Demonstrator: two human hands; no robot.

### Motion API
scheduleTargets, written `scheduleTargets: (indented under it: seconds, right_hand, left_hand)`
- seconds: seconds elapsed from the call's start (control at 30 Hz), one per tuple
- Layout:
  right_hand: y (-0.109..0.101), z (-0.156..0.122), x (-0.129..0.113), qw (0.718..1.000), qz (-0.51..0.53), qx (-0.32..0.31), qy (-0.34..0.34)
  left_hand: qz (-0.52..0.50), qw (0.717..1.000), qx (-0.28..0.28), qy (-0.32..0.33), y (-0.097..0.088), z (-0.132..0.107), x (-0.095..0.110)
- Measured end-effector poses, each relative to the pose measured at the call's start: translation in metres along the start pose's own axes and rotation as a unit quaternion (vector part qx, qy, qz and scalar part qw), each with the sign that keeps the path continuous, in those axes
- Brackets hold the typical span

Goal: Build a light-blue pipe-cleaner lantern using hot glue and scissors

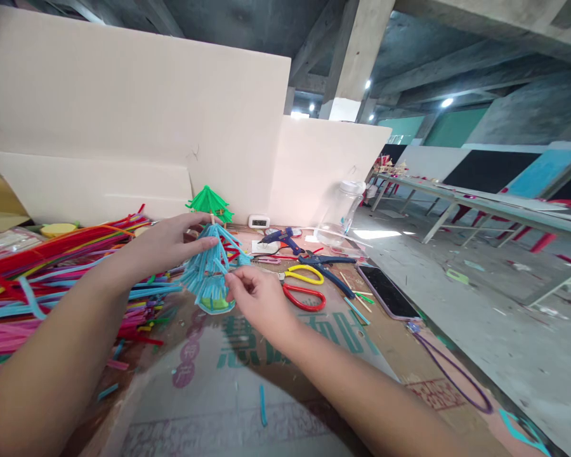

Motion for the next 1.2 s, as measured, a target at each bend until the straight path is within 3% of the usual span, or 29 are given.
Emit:
scheduleTargets:
  seconds: [0.23,0.4,0.6,1.2]
  right_hand:
    - [-0.002,-0.007,-0.002,0.998,0.002,0.064,-0.020]
    - [-0.008,-0.012,-0.004,0.989,-0.074,0.112,-0.060]
    - [-0.005,-0.011,-0.004,0.982,-0.122,0.113,-0.093]
    - [0.002,0.000,0.012,0.992,-0.079,0.097,-0.026]
  left_hand:
    - [-0.001,1.000,0.001,-0.002,-0.001,-0.001,-0.002]
    - [-0.007,1.000,0.000,0.003,0.000,0.000,-0.001]
    - [-0.005,1.000,0.000,0.009,0.001,0.000,0.000]
    - [0.000,1.000,-0.001,0.013,0.001,0.001,0.001]
Point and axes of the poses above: each hand's wrist, its own z-axis towards the middle knuckle, its own y-axis out of the palm, x = y × z, the point moved 9 cm from there along z, towards the middle knuckle, and after that the axes turned 4 degrees about z, right-handed, at the moved point
